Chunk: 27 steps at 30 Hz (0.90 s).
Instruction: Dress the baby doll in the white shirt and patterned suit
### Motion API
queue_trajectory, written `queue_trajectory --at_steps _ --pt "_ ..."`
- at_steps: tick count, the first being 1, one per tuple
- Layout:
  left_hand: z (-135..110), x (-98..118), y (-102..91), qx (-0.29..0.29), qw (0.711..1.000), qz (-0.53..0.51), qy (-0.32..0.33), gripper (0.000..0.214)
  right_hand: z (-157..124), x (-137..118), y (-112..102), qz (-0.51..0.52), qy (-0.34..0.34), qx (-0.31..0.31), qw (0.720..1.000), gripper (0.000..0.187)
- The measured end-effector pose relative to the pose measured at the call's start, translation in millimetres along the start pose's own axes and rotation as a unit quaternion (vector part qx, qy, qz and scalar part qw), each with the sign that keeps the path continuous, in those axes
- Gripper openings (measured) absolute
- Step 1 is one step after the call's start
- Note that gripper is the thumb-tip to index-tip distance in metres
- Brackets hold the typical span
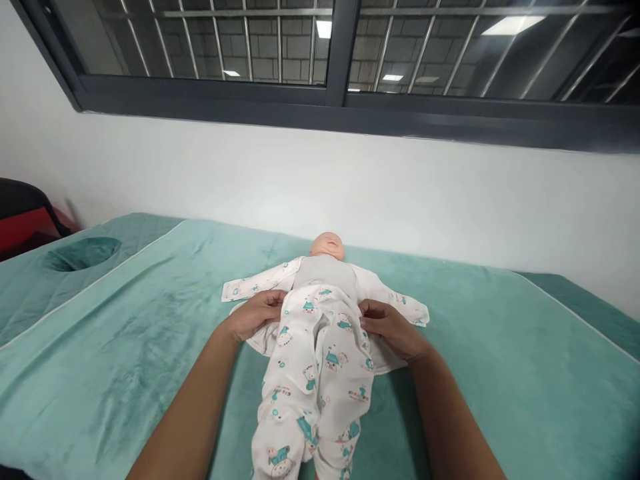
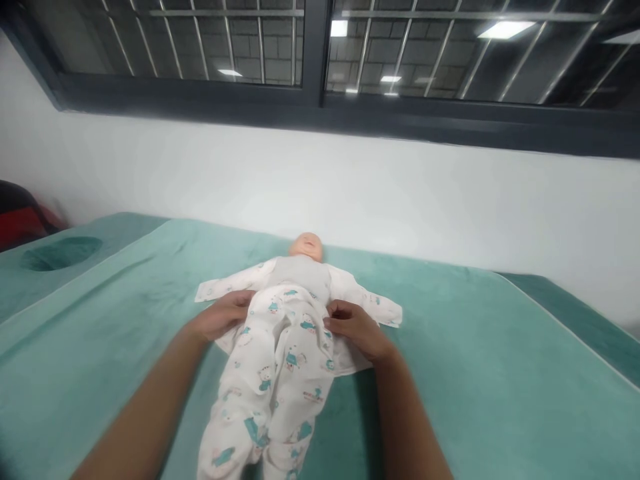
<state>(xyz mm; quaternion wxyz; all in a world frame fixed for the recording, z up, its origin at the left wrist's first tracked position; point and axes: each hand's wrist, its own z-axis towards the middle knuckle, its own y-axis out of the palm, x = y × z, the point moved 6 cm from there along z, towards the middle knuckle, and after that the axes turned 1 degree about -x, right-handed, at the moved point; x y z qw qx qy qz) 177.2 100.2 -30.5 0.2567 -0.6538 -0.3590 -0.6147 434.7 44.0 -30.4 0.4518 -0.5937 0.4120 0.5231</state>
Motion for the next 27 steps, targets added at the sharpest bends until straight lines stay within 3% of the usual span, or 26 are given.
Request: queue_trajectory --at_steps 6,13,19,27 --pt "2.6 4.3 -0.9 0.082 0.992 0.083 0.047 0.017 7.2 2.2 -5.9 -0.007 -0.053 0.087 0.995 0.02" --pt "12.0 0.8 -1.1 0.153 0.978 0.112 0.092 0.024 12.0 3.4 -6.4 0.016 -0.069 0.195 0.978 0.026" --pt "15.2 1.0 2.0 0.198 0.968 0.107 0.108 0.022 18.7 7.8 -3.6 0.115 -0.049 0.221 0.967 0.028" --pt "19.6 -4.4 9.3 0.192 0.976 0.012 0.107 0.021 24.7 10.1 -1.8 0.165 -0.058 0.181 0.968 0.035"
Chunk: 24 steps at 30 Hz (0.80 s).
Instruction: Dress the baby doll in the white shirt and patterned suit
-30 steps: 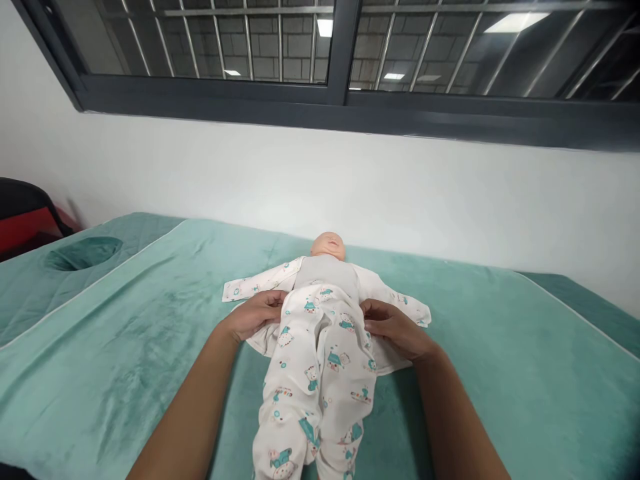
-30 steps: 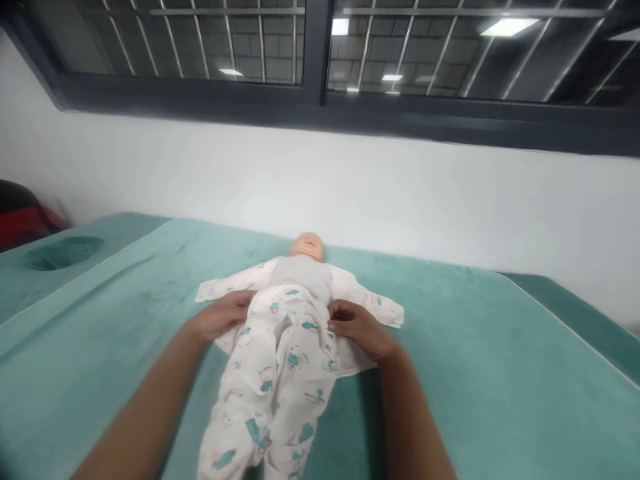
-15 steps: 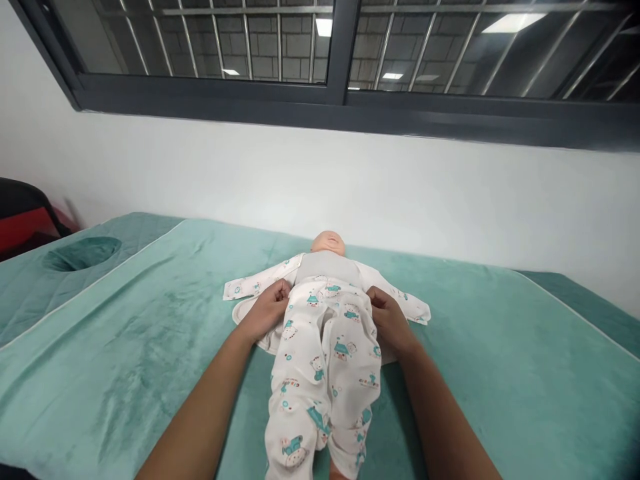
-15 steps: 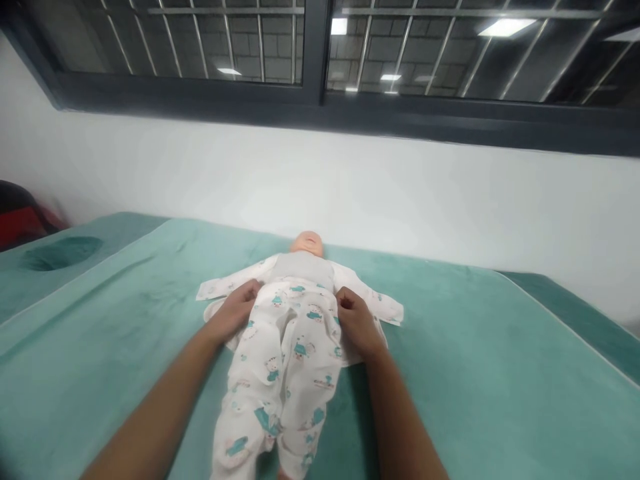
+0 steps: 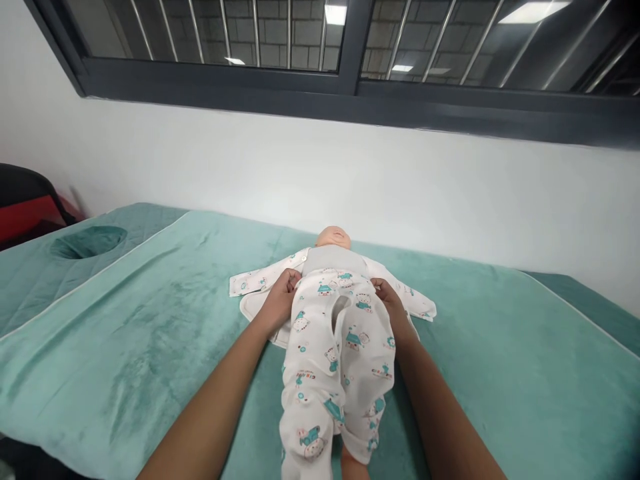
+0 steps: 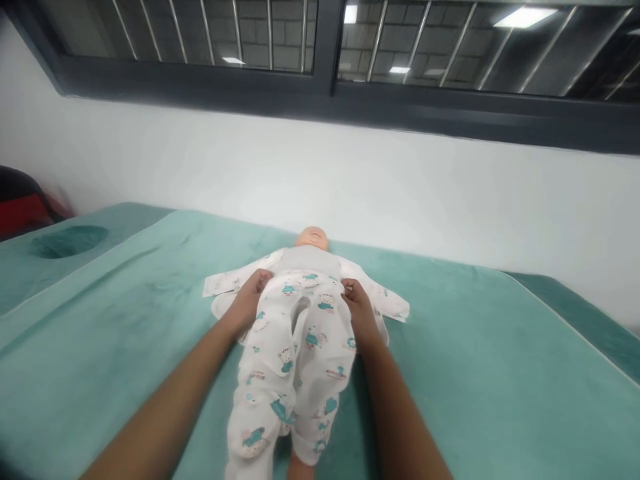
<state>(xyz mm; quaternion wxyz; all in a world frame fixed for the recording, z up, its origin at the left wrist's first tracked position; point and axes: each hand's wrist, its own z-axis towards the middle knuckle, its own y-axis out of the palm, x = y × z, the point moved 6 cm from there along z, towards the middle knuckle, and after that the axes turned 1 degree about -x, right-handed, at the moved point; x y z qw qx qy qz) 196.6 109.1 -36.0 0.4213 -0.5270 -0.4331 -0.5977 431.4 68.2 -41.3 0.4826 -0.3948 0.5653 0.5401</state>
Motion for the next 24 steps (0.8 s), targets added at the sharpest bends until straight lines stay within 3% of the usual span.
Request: queue_trajectory --at_steps 5,10,15,19,24 --pt "-0.2 0.5 -1.6 0.006 1.0 0.006 0.003 0.015 0.7 0.4 -3.9 -0.024 -0.001 -0.009 1.0 0.031" --pt "-1.1 12.2 -10.7 0.021 0.994 0.091 0.054 0.008 -2.5 -9.2 -13.9 -0.203 -0.102 0.005 0.974 0.015" --pt "-1.7 24.6 -14.9 -0.073 0.987 0.104 0.097 0.005 -6.3 -17.8 -9.7 -0.276 -0.204 -0.022 0.939 0.013" --pt "-3.0 24.6 -13.9 -0.128 0.982 0.116 0.077 0.015 -6.3 -22.7 -5.1 -0.309 -0.234 -0.017 0.922 0.011" --pt "-0.8 24.0 -12.3 -0.08 0.985 0.133 0.078 0.021 -4.9 -22.5 5.5 -0.29 -0.195 -0.032 0.936 0.012"
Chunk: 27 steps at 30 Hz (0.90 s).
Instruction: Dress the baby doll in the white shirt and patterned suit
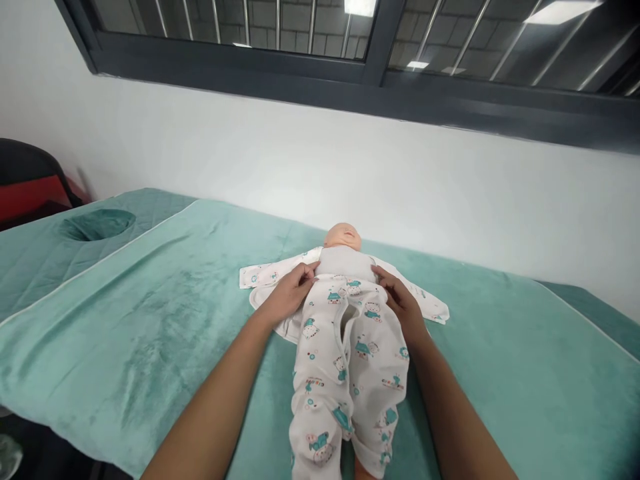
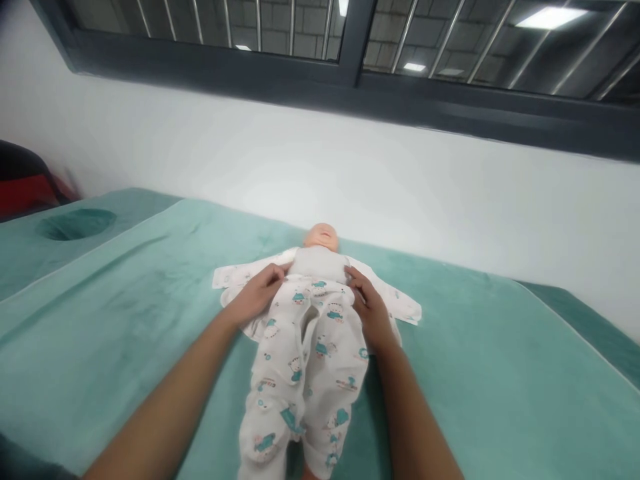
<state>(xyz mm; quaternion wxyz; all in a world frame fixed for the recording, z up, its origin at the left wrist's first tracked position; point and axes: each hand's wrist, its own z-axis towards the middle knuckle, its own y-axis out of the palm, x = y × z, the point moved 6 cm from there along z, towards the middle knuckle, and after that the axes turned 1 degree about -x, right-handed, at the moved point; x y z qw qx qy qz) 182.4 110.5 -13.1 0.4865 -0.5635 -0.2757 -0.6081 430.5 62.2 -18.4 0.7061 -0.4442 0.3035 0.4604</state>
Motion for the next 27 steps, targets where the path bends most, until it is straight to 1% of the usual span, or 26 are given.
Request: queue_trajectory --at_steps 2,3,6,8,11,14,16,18,20,23,24,25,27 --pt "3.1 -2.6 -1.2 0.033 0.999 0.003 -0.007 0.02 2.9 -1.1 4.4 0.004 0.022 -0.01 1.0 0.013" --pt "5.2 -4.5 -2.5 0.051 0.999 0.012 -0.013 0.02 5.4 -1.7 4.9 -0.012 0.028 -0.005 1.0 0.014" --pt "13.3 -8.8 -8.4 0.105 0.993 0.05 -0.034 0.018 18.3 -1.0 1.2 -0.104 0.036 0.027 0.994 0.019" --pt "21.3 -8.3 -11.5 0.129 0.987 0.082 -0.041 0.017 30.5 4.1 -2.8 -0.166 0.057 0.038 0.984 0.023" --pt "37.4 -5.7 -12.7 0.146 0.973 0.169 -0.057 0.016 50.2 15.8 -10.5 -0.226 0.098 0.061 0.967 0.027" --pt "53.2 -6.5 -8.9 0.158 0.957 0.231 -0.076 0.012 65.3 27.7 -14.2 -0.24 0.118 0.094 0.959 0.029" --pt "58.6 -9.8 -4.6 0.169 0.949 0.251 -0.087 0.01 69.7 35.9 -12.3 -0.24 0.127 0.102 0.957 0.03" --pt "58.4 -13.6 -0.7 0.174 0.94 0.278 -0.091 0.01 69.7 41.8 -9.0 -0.236 0.126 0.099 0.958 0.031" --pt "54.7 -13.4 2.3 0.165 0.931 0.32 -0.056 0.012 67.9 44.2 -5.8 -0.222 0.108 0.085 0.965 0.031" --pt "47.8 -7.6 4.1 0.135 0.911 0.385 0.053 0.016 67.4 41.7 -3.9 -0.183 0.059 0.052 0.98 0.03" --pt "46.3 -6.8 2.7 0.129 0.905 0.397 0.078 0.016 68.2 39.9 -4.0 -0.17 0.044 0.041 0.984 0.028" --pt "45.8 -7.1 0.5 0.126 0.901 0.405 0.091 0.017 69.2 37.7 -4.3 -0.158 0.031 0.032 0.986 0.027" --pt "48.2 -10.3 -4.2 0.113 0.901 0.41 0.087 0.018 70.9 31.7 -5.1 -0.141 0.013 0.02 0.99 0.024"
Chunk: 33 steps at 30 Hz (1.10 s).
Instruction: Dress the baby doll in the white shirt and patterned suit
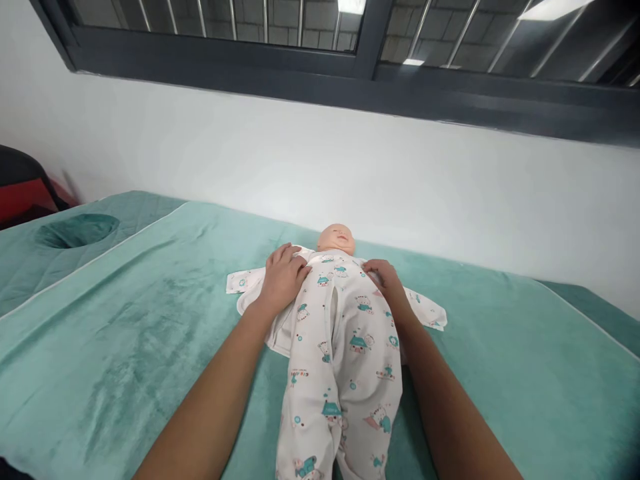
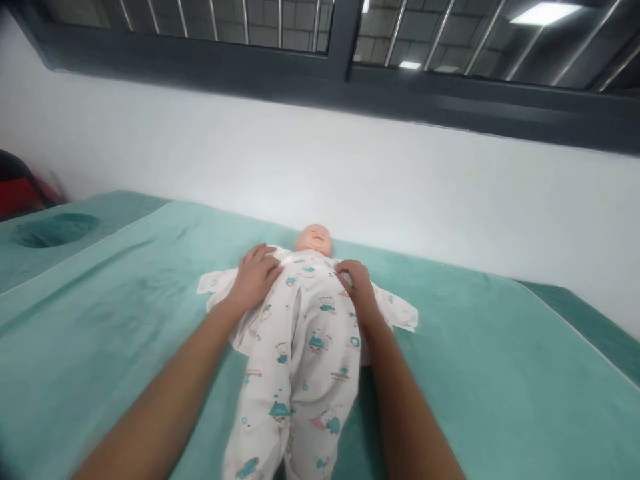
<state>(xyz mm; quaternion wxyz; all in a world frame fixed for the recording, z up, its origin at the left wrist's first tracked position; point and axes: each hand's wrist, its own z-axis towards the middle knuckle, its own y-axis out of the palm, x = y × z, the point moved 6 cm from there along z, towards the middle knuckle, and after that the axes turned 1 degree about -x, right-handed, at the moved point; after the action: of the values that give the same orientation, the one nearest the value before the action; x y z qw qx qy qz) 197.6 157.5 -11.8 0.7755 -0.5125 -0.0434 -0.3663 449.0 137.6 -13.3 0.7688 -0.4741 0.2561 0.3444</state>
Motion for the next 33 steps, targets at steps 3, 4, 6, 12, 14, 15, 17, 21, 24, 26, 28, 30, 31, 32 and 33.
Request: queue_trajectory --at_steps 3,4,6,12,14,15,17,21,24,26,28,30,31,32,33 --pt "6.1 -6.0 6.7 -0.073 0.997 -0.024 -0.01 0.022 -0.6 -10.5 0.5 0.061 0.012 -0.053 0.997 0.02" --pt "7.8 -6.8 9.0 -0.098 0.995 -0.032 -0.013 0.023 -1.4 -13.8 1.8 0.085 0.028 -0.082 0.993 0.019" --pt "10.4 -6.8 11.0 -0.123 0.992 -0.039 -0.015 0.025 -2.7 -19.3 4.7 0.118 0.058 -0.138 0.982 0.019" --pt "15.9 -5.6 7.4 -0.065 0.996 0.001 -0.055 0.03 9.1 -15.2 6.4 0.05 0.056 -0.093 0.993 0.025" --pt "17.3 -8.6 6.1 -0.04 0.994 0.016 -0.1 0.031 14.2 -9.9 6.9 -0.008 0.054 -0.031 0.998 0.025" --pt "17.9 -10.0 5.3 -0.028 0.992 0.02 -0.119 0.031 16.0 -7.4 7.2 -0.032 0.061 -0.003 0.998 0.025" --pt "18.7 -11.4 4.8 -0.015 0.99 0.019 -0.14 0.027 18.1 -2.6 8.5 -0.056 0.089 0.035 0.994 0.025" --pt "18.2 -12.6 6.6 -0.014 0.989 -0.013 -0.146 0.014 17.3 2.2 12.6 -0.016 0.114 0.044 0.992 0.024" --pt "16.7 -10.6 8.4 -0.019 0.993 -0.005 -0.117 0.02 10.9 3.7 13.1 0.011 0.107 0.044 0.993 0.021" --pt "15.6 -8.5 10.2 -0.026 0.996 0.013 -0.089 0.027 4.2 5.0 11.3 0.002 0.111 0.046 0.993 0.02" --pt "14.0 -7.6 11.5 -0.031 0.997 0.023 -0.068 0.032 -2.6 5.7 9.7 -0.007 0.116 0.035 0.993 0.019" --pt "12.5 -7.3 12.1 -0.029 0.998 0.023 -0.054 0.035 -8.3 5.9 8.2 -0.014 0.119 0.018 0.993 0.019" --pt "11.8 -7.1 12.3 -0.027 0.998 0.023 -0.048 0.037 -10.4 5.8 6.9 -0.022 0.119 0.015 0.993 0.02" --pt "11.2 -6.8 12.6 -0.024 0.999 0.023 -0.042 0.038 -11.9 5.7 5.4 -0.032 0.118 0.015 0.992 0.02" --pt "10.7 -6.6 13.2 -0.023 0.999 0.026 -0.038 0.039 -13.0 5.8 4.1 -0.043 0.118 0.016 0.992 0.02"
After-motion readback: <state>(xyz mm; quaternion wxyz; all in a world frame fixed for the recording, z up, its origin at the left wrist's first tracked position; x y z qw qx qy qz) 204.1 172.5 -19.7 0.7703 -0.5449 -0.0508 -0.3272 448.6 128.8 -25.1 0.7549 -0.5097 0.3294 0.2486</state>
